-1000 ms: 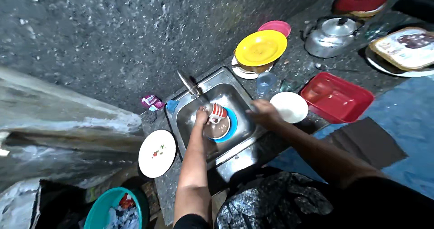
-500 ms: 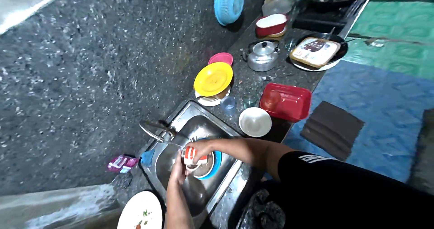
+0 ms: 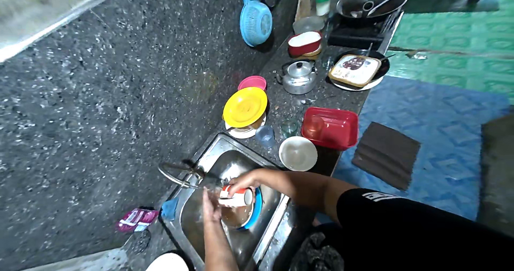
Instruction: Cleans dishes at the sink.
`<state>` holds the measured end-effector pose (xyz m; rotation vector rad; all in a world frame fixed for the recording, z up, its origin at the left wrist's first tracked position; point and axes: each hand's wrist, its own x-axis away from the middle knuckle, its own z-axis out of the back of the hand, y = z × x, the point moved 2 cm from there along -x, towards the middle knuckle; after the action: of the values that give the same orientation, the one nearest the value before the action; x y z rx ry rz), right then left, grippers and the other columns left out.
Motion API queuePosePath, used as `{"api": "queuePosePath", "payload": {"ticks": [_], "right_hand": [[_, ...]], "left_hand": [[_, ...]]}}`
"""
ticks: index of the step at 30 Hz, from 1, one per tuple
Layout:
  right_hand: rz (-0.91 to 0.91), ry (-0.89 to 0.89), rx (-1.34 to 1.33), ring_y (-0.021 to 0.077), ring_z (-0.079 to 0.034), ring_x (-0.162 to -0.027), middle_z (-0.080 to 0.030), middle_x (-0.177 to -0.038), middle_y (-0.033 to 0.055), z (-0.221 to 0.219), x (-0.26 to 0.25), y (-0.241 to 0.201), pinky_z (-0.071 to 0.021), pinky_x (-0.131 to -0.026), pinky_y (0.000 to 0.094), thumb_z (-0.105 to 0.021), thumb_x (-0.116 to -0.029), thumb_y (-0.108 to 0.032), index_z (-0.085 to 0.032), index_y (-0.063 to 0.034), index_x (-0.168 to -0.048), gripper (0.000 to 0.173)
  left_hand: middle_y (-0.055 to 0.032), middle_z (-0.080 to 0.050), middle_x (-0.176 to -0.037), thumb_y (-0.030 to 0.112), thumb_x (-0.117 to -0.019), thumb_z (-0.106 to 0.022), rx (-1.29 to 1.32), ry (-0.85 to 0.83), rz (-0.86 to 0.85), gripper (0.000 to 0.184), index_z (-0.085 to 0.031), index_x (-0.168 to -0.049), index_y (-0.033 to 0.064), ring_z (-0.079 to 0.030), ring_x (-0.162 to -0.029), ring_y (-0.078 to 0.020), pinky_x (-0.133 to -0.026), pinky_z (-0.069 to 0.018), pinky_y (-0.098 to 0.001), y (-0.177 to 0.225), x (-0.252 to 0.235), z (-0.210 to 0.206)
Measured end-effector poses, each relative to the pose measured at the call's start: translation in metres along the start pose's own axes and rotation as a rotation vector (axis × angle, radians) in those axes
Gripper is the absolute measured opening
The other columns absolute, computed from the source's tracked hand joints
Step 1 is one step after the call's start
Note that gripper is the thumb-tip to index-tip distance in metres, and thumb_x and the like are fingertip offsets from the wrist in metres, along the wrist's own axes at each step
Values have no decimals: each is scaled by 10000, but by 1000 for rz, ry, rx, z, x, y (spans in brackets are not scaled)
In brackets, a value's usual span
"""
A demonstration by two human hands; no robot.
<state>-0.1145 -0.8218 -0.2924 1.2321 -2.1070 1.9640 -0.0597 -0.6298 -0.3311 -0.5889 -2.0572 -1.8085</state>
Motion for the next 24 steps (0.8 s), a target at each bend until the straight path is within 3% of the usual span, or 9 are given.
{"api": "queuePosePath", "payload": {"ticks": [1,3,5,6,8,11,16,19,24], "right_hand": [[-7,0,-29,390,-649,-1054,-610,-1291,244,6,3,2,-542,-801,626,-644,-982,-384,-390,-117,-1535,664],[-2,16,-51,363,-661,-1047,-628,-1265,231,21,6,6,-554,-825,609,-670,-964,-336,-394,-103,-1523,666],[36,78,-60,331,-668,-1042,-633,-1246,220,35,9,5,-562,-849,570,-724,-934,-247,-371,-87,-1520,703],[40,135,-67,337,-668,-1051,-625,-1262,227,42,8,3,-565,-851,559,-764,-903,-225,-320,-104,-1541,787],[54,289,-62,353,-682,-1025,-630,-1256,236,52,3,-6,-580,-804,546,-832,-854,-243,-309,-117,-1526,861],[141,518,-34,361,-702,-1021,-660,-1227,239,56,-13,-23,-600,-824,539,-882,-820,-287,-432,-60,-1444,802],[207,797,275,422,-674,-1060,-686,-1137,264,59,-61,-49,-539,-922,643,-907,-776,-351,-652,13,-1190,607],[235,904,439,430,-616,-1191,-588,-1323,270,68,-96,-61,-531,-982,622,-908,-766,-300,-647,17,-1194,593],[222,946,530,440,-624,-1200,-526,-1427,266,81,-128,-76,-553,-953,628,-887,-807,-259,-630,11,-1245,575]], "left_hand": [[-118,-675,-984,521,-1100,-312,-74,12,-8,594,-554,-1286,11,-641,-821,-194,-738,-562,-421,1,-2,-3],[-135,-665,-959,410,-1069,-524,-246,65,-61,469,-539,-1306,5,-650,-770,-208,-676,-576,-410,5,-3,-11],[-241,-630,-1186,296,-1005,-680,-354,51,-98,596,-438,-1441,-30,-644,-983,-303,-835,-563,-499,6,-3,-14],[-247,-622,-1189,277,-988,-705,-399,47,-117,606,-435,-1431,-37,-642,-984,-302,-833,-563,-494,5,-3,-15],[-227,-628,-1132,279,-989,-704,-406,44,-114,574,-461,-1407,-31,-640,-914,-273,-786,-567,-463,4,0,-17],[-213,-650,-1090,319,-1007,-678,-326,60,-79,564,-464,-1405,-18,-661,-845,-252,-744,-587,-432,5,12,-17],[-230,-636,-1203,271,-958,-740,-378,49,-211,545,-525,-1341,-52,-665,-1041,-279,-879,-590,-460,3,23,-3],[-250,-596,-1317,223,-913,-784,-414,38,-300,636,-485,-1396,-63,-633,-1156,-271,-969,-559,-421,5,30,-1],[-239,-573,-1306,119,-868,-810,-370,55,-351,688,-441,-1418,-68,-624,-1127,-234,-958,-552,-362,7,38,-2]]}}
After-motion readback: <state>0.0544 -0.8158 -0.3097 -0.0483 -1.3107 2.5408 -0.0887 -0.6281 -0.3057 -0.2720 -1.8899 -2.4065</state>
